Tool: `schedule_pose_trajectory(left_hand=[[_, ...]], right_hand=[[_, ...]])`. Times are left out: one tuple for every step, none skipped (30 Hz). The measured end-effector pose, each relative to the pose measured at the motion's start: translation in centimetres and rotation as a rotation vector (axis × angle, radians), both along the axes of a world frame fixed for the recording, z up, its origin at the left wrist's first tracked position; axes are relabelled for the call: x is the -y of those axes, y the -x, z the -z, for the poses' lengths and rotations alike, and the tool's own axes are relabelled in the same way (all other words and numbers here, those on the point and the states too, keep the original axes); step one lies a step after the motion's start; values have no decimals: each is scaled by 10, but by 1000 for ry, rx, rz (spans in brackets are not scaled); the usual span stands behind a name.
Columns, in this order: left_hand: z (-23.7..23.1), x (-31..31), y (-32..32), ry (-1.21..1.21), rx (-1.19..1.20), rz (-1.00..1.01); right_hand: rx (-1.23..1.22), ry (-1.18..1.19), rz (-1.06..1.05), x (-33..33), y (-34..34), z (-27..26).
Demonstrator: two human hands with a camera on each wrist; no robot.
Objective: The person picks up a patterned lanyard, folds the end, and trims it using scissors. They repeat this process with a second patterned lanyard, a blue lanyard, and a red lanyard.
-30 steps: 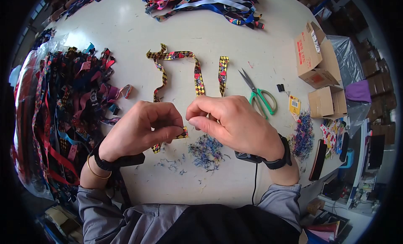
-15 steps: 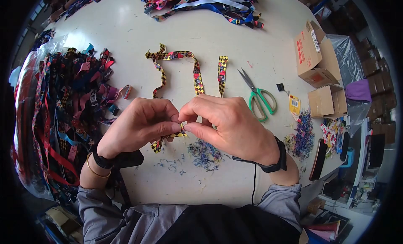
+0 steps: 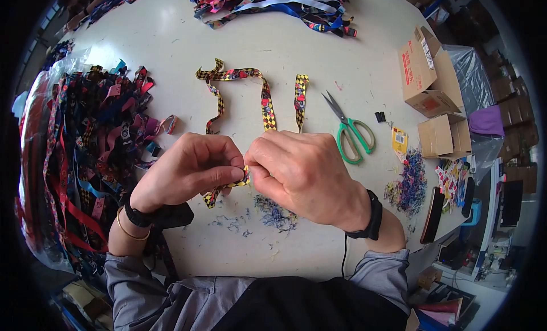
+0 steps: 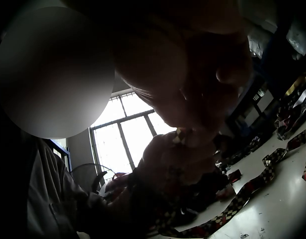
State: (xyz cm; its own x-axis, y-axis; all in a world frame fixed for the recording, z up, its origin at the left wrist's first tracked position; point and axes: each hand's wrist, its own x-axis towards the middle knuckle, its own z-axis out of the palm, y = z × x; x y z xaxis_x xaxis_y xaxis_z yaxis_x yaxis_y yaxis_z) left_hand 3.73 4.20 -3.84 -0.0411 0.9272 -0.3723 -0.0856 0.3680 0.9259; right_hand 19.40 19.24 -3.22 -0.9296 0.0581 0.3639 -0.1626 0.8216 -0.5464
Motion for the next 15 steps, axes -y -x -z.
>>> schedule_pose_trajectory(left_hand=[[1,0,1,4,5,-2],[1,0,1,9,9,-5],[0,1,2,-8,-5,29],[-2,2,2,-26,-18,63],[-3,2,2,-44,-32,99],[-2,2,0,-53,-33,81],[-2,2,-2,-62,-35,59],[-1,2,-3,-70,-36,36],[0,2,-2,-54,-16,5],[2,1,-1,-37,5,-23],[3,0,0,-22,25,-50],[3,0,0,-23,22,-45],[2,0,0,-22,19,-41],[2,0,0,-22,17,-36],[3,0,0,-27,18,-38]], right_hand=[[-29,-51,10,1,1,1],[-59,-103,20,2,1,3],[-88,-154,30,2,2,4],[-93,-156,101,0,2,3],[-98,-159,174,-6,3,2],[-102,-164,246,-10,2,0],[-52,-116,232,-12,0,-2],[-2,-66,216,-13,-2,-5],[49,-16,202,-14,-4,-8],[133,-8,135,-15,-5,-11],[184,-54,76,-17,-7,-9],[234,-99,16,-18,-8,-5],[285,-142,-44,-19,-9,-2],[312,-134,-59,-20,-10,1],[339,-127,-74,-20,-11,3]])
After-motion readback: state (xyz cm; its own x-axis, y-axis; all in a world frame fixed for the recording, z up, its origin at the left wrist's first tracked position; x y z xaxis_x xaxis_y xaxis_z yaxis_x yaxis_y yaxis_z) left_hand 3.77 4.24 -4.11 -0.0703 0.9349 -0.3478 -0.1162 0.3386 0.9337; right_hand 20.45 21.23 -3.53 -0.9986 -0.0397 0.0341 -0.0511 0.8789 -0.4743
